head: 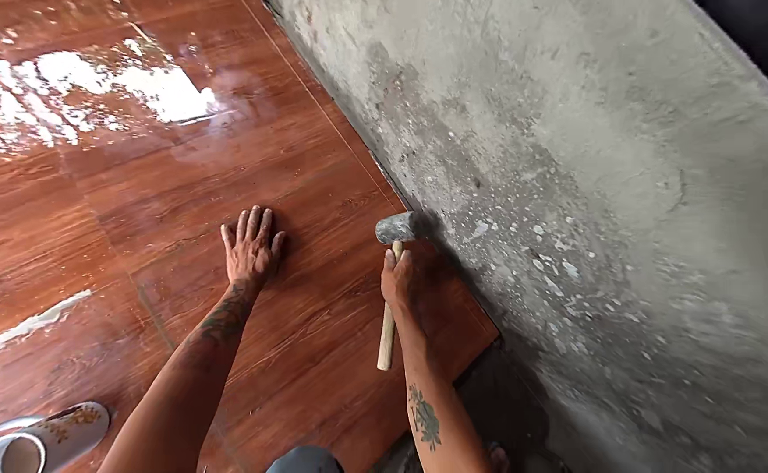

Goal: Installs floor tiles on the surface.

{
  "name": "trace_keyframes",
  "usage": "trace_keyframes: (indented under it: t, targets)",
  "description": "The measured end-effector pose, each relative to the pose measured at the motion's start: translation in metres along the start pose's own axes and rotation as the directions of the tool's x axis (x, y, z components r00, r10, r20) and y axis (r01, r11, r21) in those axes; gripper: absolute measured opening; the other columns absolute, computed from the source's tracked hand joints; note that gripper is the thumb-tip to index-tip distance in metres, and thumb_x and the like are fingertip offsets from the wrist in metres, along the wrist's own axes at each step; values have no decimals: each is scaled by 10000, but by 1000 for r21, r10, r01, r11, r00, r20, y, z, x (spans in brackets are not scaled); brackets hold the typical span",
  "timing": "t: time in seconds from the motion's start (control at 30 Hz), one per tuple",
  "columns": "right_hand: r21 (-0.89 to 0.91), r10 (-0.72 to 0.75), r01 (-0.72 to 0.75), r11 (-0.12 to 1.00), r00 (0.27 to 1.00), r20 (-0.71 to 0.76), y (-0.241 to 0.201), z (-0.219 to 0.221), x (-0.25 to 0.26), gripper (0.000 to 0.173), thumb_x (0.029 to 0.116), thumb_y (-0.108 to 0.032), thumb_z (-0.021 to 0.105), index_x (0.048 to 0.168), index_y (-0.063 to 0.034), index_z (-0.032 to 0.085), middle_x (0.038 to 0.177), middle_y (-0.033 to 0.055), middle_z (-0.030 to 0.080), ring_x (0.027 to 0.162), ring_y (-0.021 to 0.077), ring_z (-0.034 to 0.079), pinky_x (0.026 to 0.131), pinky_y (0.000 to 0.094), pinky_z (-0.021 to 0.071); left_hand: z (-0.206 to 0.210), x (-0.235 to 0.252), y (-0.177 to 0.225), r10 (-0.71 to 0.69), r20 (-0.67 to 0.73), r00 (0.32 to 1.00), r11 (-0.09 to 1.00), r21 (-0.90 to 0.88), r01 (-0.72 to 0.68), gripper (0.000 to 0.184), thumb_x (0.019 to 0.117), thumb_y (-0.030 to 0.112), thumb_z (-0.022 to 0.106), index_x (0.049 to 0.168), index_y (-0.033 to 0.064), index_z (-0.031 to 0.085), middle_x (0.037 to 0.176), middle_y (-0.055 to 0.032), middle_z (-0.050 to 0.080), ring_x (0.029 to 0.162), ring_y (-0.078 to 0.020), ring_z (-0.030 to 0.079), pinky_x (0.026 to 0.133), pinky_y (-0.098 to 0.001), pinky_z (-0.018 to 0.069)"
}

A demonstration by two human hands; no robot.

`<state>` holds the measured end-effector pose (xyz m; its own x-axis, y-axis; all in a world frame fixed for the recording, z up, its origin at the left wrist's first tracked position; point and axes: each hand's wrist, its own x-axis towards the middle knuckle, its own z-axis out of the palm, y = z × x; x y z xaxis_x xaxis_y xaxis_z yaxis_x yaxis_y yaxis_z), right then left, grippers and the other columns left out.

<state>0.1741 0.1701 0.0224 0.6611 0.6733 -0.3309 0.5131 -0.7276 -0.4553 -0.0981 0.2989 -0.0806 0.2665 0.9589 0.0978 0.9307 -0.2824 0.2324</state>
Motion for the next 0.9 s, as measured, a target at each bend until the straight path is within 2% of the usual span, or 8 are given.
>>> trace_keyframes:
  t: [0.1,0.23,0.37,0.5,0.63,0.73,0.87,0.9]
  targets:
    - [-30,-9,6,1000,994,-108,20,10,-13,387,1087,-376,467,1226,-45,611,927,130,725,884,275,731,782,457,585,0,4,1,-13,8,1000,1000,7,13,678,1051,594,215,1597,218,359,1691,-46,279,1571,-278,215,1218,-653,134]
    - [-5,72,-71,997,997,21,25,-5,-16,431,1094,-420,448,1283,-57,585,1035,166,716,993,308,715,858,495,573,1,2,0,-13,19,1000,1000,2,13,673,1053,588,207,1602,224,346,1693,-41,272,1576,-273,196,1216,-648,123]
    - [-37,56,-58,998,996,-63,44,7,-28,388,1090,-407,451,1238,-80,599,934,106,730,900,253,734,790,436,585,1,4,0,-20,31,999,1000,-17,20,704,1036,624,209,1609,234,331,1694,-59,266,1574,-297,197,1212,-668,114]
    - [-13,111,-110,994,993,28,47,-11,-32,398,1092,-437,442,1219,-92,597,993,123,714,961,274,719,822,463,579,-2,3,3,-13,28,1000,1000,-25,14,727,1026,639,209,1602,215,339,1690,-85,267,1573,-316,195,1207,-681,108]
    - [-13,136,-137,990,988,-77,72,6,-48,386,1079,-416,464,1209,-87,620,880,85,725,844,231,733,754,421,587,-4,3,5,-18,36,999,1000,-21,19,746,1025,650,180,1606,205,326,1692,-92,259,1574,-328,185,1211,-673,98]
    - [-3,175,-175,984,984,39,70,-15,-47,393,1093,-429,438,1217,-91,597,962,106,716,937,247,722,813,439,577,-4,4,5,-24,37,999,1000,-15,24,749,1019,664,172,1605,223,324,1693,-85,258,1578,-313,181,1212,-675,87]
    - [25,184,-182,983,978,-103,85,-2,-61,392,1077,-423,477,1209,-79,611,849,83,712,816,234,727,730,424,589,-4,3,5,-24,31,999,999,-23,25,765,1012,681,171,1606,223,322,1697,-72,254,1580,-308,172,1208,-680,84]
    - [12,190,-190,982,977,-94,90,2,-64,389,1077,-421,476,1193,-79,618,844,82,715,809,228,730,723,419,591,-5,1,4,-23,38,999,1000,-20,24,765,1013,681,171,1607,221,317,1698,-67,248,1581,-307,168,1206,-686,85]
